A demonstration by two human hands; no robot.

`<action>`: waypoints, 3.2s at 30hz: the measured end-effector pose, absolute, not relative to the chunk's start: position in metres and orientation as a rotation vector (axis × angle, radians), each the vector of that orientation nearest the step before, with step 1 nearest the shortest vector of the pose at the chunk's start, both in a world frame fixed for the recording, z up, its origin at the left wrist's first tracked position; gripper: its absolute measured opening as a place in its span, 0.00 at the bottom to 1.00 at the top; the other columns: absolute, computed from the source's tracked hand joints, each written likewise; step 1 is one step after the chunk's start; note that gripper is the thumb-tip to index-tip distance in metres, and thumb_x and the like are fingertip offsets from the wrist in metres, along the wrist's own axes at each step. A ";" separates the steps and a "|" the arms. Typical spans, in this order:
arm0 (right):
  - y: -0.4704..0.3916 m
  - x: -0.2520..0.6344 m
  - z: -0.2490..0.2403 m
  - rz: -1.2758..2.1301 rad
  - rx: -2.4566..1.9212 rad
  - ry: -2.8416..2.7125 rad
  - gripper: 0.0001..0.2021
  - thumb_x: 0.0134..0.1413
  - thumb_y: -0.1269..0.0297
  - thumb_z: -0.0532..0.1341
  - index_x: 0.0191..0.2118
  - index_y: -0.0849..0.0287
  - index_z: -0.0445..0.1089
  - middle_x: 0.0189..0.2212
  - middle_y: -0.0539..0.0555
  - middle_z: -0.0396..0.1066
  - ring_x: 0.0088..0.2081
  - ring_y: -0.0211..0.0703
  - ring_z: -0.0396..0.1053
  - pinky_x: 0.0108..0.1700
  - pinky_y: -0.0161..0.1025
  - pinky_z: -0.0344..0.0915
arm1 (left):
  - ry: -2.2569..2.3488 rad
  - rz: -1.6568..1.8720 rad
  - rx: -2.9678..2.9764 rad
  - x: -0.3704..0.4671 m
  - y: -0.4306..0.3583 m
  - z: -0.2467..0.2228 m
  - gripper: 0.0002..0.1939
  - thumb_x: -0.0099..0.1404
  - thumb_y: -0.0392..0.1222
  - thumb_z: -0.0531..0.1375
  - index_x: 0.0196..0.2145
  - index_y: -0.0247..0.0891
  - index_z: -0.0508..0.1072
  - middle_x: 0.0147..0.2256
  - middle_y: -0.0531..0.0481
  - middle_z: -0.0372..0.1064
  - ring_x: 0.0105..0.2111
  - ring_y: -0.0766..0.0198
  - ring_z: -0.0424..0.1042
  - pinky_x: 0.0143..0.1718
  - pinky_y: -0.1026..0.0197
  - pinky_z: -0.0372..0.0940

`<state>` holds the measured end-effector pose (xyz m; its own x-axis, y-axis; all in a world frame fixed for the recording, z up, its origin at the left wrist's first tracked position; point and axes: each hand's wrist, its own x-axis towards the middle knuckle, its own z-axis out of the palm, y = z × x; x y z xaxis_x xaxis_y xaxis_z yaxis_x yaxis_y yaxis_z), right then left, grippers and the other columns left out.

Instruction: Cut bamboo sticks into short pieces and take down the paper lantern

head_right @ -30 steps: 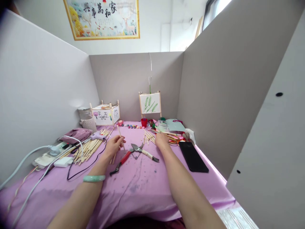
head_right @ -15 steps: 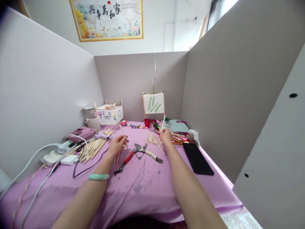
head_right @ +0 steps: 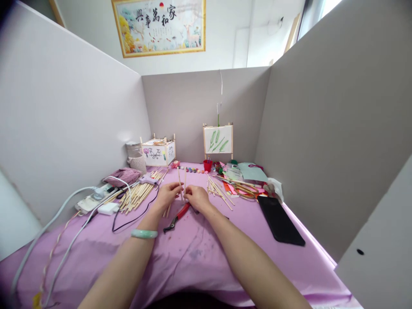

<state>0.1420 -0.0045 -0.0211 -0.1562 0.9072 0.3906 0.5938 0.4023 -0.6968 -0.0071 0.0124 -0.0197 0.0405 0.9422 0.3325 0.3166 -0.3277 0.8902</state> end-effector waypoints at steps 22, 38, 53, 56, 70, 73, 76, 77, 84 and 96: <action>-0.002 0.137 -0.023 0.298 -1.392 -2.028 0.08 0.53 0.63 0.58 0.33 0.54 0.74 0.31 0.48 0.76 0.33 0.38 0.70 0.32 0.31 0.56 | 1.260 1.253 1.850 -0.009 0.008 -0.018 0.16 0.59 0.47 0.55 0.35 0.37 0.79 0.32 0.48 0.76 0.31 0.61 0.73 0.30 0.63 0.65; -0.005 0.132 -0.019 0.233 -1.436 -2.084 0.09 0.52 0.63 0.57 0.32 0.55 0.75 0.30 0.52 0.76 0.33 0.43 0.70 0.35 0.35 0.55 | 1.186 1.498 1.746 -0.006 0.011 -0.012 0.14 0.56 0.43 0.60 0.38 0.36 0.78 0.33 0.49 0.76 0.34 0.61 0.73 0.39 0.61 0.66; -0.016 0.160 0.006 0.828 -1.105 -1.819 0.18 0.56 0.57 0.51 0.36 0.65 0.73 0.31 0.56 0.76 0.33 0.39 0.72 0.35 0.32 0.64 | 0.776 1.584 0.843 -0.020 0.001 0.004 0.07 0.56 0.38 0.62 0.33 0.34 0.72 0.30 0.49 0.74 0.27 0.69 0.73 0.32 0.65 0.68; -0.020 0.164 0.007 0.910 -1.061 -1.818 0.18 0.54 0.55 0.54 0.33 0.64 0.73 0.30 0.56 0.76 0.32 0.39 0.72 0.35 0.33 0.65 | 0.771 1.555 0.761 -0.021 0.003 0.003 0.04 0.57 0.35 0.62 0.32 0.34 0.71 0.29 0.50 0.73 0.26 0.70 0.73 0.32 0.65 0.68; -0.023 0.163 0.005 0.847 -1.082 -1.924 0.11 0.51 0.62 0.58 0.31 0.62 0.75 0.29 0.52 0.76 0.33 0.40 0.72 0.37 0.34 0.64 | 0.786 1.612 0.870 -0.019 -0.002 0.006 0.10 0.52 0.40 0.65 0.32 0.33 0.73 0.28 0.49 0.73 0.26 0.68 0.72 0.29 0.65 0.68; -0.020 0.163 0.004 0.559 -1.173 -1.971 0.10 0.52 0.64 0.58 0.35 0.59 0.76 0.34 0.52 0.77 0.36 0.41 0.71 0.41 0.35 0.64 | 0.887 1.680 1.119 -0.017 -0.003 0.006 0.14 0.52 0.45 0.64 0.34 0.32 0.75 0.29 0.48 0.74 0.26 0.67 0.71 0.27 0.65 0.68; -0.017 0.163 0.001 0.435 -1.233 -1.957 0.11 0.53 0.65 0.57 0.38 0.58 0.76 0.36 0.52 0.77 0.38 0.41 0.71 0.42 0.36 0.63 | 1.021 1.601 1.356 -0.013 -0.001 0.002 0.14 0.52 0.45 0.64 0.34 0.32 0.76 0.27 0.48 0.74 0.26 0.65 0.72 0.25 0.64 0.68; -0.017 0.163 0.000 0.432 -1.245 -1.960 0.11 0.53 0.65 0.57 0.38 0.58 0.76 0.36 0.52 0.77 0.38 0.41 0.71 0.42 0.35 0.63 | 1.049 1.548 1.412 -0.012 0.000 0.001 0.14 0.52 0.44 0.64 0.34 0.33 0.77 0.27 0.47 0.74 0.27 0.64 0.72 0.25 0.64 0.68; -0.013 0.151 -0.012 0.388 -1.336 -2.060 0.10 0.53 0.63 0.59 0.36 0.54 0.77 0.33 0.50 0.77 0.34 0.40 0.71 0.36 0.34 0.59 | 1.089 1.473 1.511 -0.008 0.002 -0.004 0.12 0.51 0.42 0.64 0.34 0.34 0.78 0.28 0.48 0.74 0.29 0.62 0.72 0.28 0.63 0.69; -0.004 0.141 -0.019 0.283 -1.436 -2.183 0.10 0.52 0.62 0.58 0.34 0.52 0.78 0.28 0.50 0.75 0.30 0.39 0.67 0.30 0.33 0.52 | 1.077 1.476 1.633 -0.005 0.007 -0.008 0.13 0.50 0.40 0.64 0.35 0.35 0.80 0.28 0.50 0.76 0.27 0.66 0.70 0.30 0.65 0.65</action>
<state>0.1414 -0.0036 -0.0185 -0.3124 0.9020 0.2981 0.7963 0.4197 -0.4356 -0.0048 0.0073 -0.0075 0.0159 0.9025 0.4304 0.1350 -0.4285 0.8934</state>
